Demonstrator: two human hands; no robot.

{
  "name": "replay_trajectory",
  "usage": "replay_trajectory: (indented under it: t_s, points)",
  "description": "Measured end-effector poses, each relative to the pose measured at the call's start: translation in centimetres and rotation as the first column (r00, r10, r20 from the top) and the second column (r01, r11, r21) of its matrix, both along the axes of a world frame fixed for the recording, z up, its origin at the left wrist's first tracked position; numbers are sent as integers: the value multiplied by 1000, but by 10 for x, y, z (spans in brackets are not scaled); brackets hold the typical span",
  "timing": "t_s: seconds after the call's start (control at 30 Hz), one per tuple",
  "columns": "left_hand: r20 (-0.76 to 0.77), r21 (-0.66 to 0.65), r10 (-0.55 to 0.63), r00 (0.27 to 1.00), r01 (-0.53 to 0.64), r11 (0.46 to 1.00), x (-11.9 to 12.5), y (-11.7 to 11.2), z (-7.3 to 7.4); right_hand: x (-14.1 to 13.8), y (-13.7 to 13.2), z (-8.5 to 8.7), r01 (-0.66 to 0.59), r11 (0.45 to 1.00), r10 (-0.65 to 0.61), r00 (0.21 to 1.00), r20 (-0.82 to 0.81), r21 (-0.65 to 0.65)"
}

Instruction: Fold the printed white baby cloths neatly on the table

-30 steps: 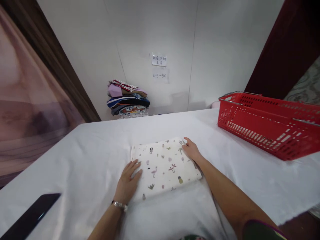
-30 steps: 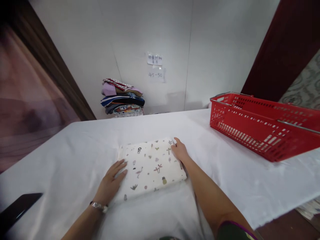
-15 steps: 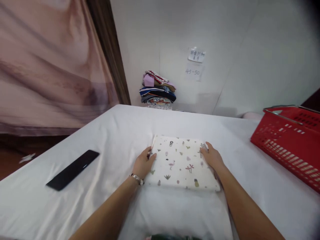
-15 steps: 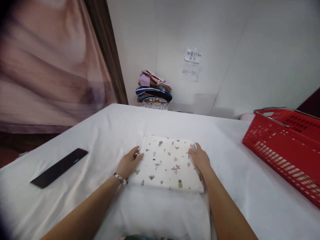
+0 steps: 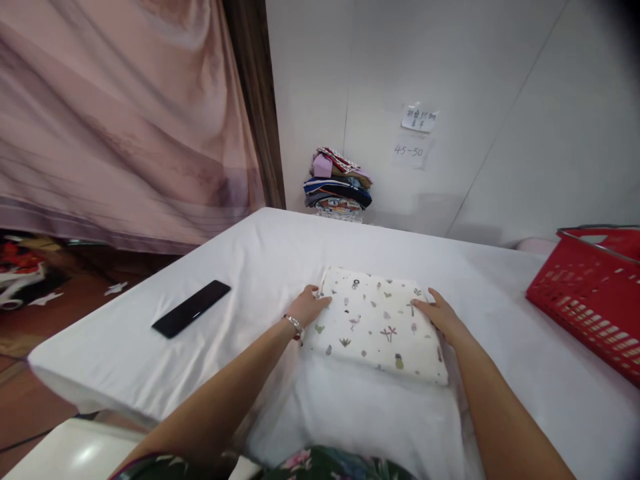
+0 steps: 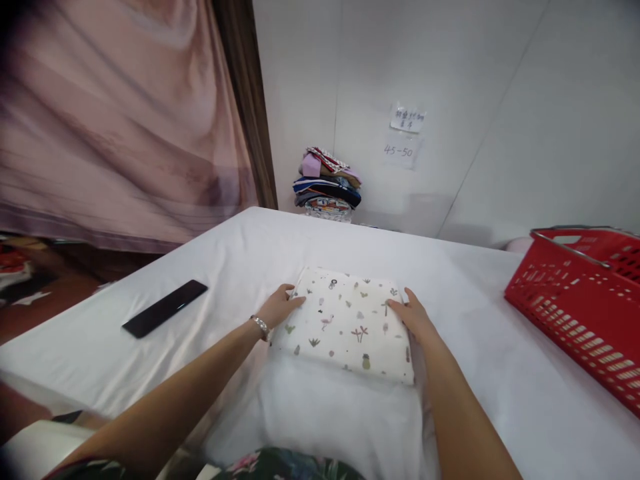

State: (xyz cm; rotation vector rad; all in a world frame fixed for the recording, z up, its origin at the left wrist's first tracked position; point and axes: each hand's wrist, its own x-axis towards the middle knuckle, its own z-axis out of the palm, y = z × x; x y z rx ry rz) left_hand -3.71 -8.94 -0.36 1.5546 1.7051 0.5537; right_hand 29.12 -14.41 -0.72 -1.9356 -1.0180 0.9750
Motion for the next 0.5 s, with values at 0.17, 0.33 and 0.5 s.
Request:
replay_trajectory:
  t_s: [0.17, 0.33, 0.5]
  points:
    - [123, 7, 41, 992, -42, 999, 2, 1, 6, -8, -6, 13, -1, 1000, 2, 977, -214, 3]
    - [-97, 150, -35, 995, 50, 987, -24, 51, 31, -47, -19, 35, -59, 998, 67, 930, -361, 35]
    - [-374, 134, -119, 920, 180, 975, -58, 112, 54, -109, -36, 31, -306, 950, 296, 805, -515, 69]
